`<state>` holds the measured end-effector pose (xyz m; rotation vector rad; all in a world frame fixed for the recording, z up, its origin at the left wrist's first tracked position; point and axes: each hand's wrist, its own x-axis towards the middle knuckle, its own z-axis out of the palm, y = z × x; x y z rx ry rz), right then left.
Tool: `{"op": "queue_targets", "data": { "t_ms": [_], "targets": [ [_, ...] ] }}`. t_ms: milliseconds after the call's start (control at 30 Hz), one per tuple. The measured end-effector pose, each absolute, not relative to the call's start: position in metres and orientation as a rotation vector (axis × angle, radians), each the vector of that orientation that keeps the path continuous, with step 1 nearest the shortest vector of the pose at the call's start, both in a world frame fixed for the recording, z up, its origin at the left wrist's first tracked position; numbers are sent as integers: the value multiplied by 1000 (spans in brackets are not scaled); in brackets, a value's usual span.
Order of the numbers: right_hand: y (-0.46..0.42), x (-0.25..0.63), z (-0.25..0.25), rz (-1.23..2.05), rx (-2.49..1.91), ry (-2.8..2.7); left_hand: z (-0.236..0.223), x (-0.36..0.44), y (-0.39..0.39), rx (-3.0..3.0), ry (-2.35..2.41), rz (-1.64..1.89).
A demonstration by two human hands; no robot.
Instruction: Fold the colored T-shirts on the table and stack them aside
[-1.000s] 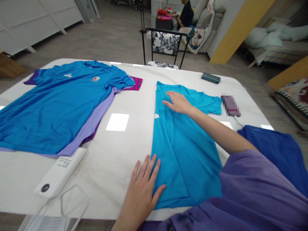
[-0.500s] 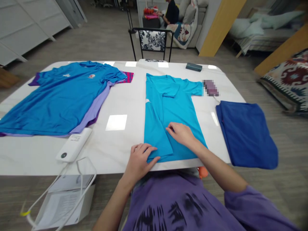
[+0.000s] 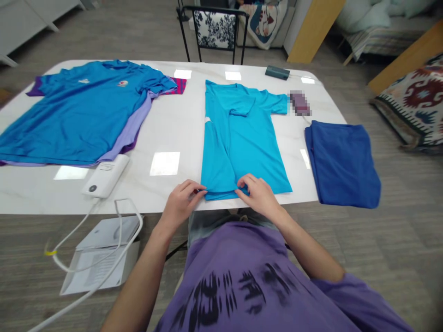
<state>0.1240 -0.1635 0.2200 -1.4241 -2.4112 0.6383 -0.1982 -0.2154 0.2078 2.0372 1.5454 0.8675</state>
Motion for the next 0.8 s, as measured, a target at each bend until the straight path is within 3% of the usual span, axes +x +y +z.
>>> {"op": "queue_targets", "data": {
  "t_ms": [333,800],
  "targets": [
    [-178,110,233,284,-1273,-2367,192,-212,-237,2151,1742,1094],
    [-182,118,204,102,-1094,-2444,204,-168,-235,2379,1798,824]
  ]
}}
